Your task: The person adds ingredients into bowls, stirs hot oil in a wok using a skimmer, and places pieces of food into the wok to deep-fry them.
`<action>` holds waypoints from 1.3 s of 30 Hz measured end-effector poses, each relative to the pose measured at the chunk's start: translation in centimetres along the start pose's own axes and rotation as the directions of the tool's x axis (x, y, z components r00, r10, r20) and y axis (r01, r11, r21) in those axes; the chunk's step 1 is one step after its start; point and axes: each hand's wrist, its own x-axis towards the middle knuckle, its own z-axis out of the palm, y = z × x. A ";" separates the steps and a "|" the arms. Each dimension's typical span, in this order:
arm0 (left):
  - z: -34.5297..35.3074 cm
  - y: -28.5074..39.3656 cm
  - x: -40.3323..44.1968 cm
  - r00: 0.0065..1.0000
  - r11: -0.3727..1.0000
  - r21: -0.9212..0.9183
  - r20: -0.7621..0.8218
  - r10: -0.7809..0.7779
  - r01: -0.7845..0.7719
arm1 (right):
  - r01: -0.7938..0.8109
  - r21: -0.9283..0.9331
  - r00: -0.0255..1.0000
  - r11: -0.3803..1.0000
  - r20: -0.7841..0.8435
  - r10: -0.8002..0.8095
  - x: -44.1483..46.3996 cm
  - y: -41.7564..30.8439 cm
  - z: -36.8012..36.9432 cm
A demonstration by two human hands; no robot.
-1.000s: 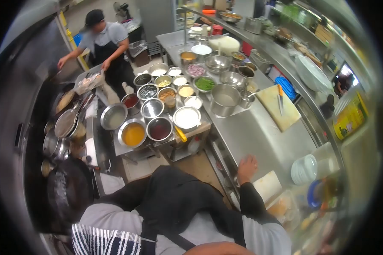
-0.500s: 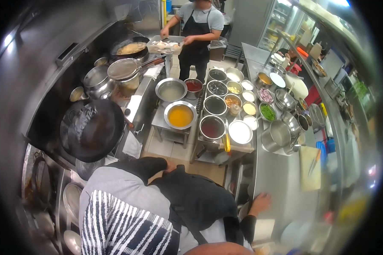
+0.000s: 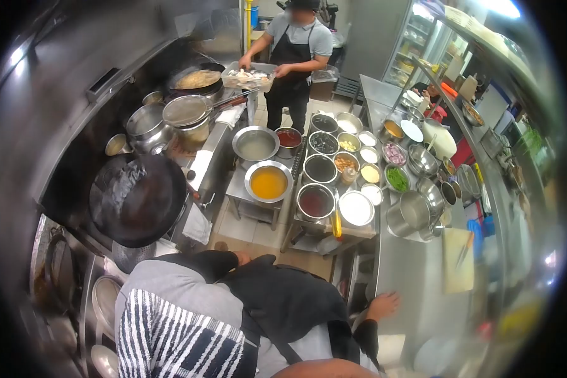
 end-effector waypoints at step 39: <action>-19.1 53.4 -32.8 -0.549 -0.617 -0.144 -0.333 0.767 -0.774 | -0.093 0.050 0.996 0.994 0.018 0.092 0.1 -0.4 1.2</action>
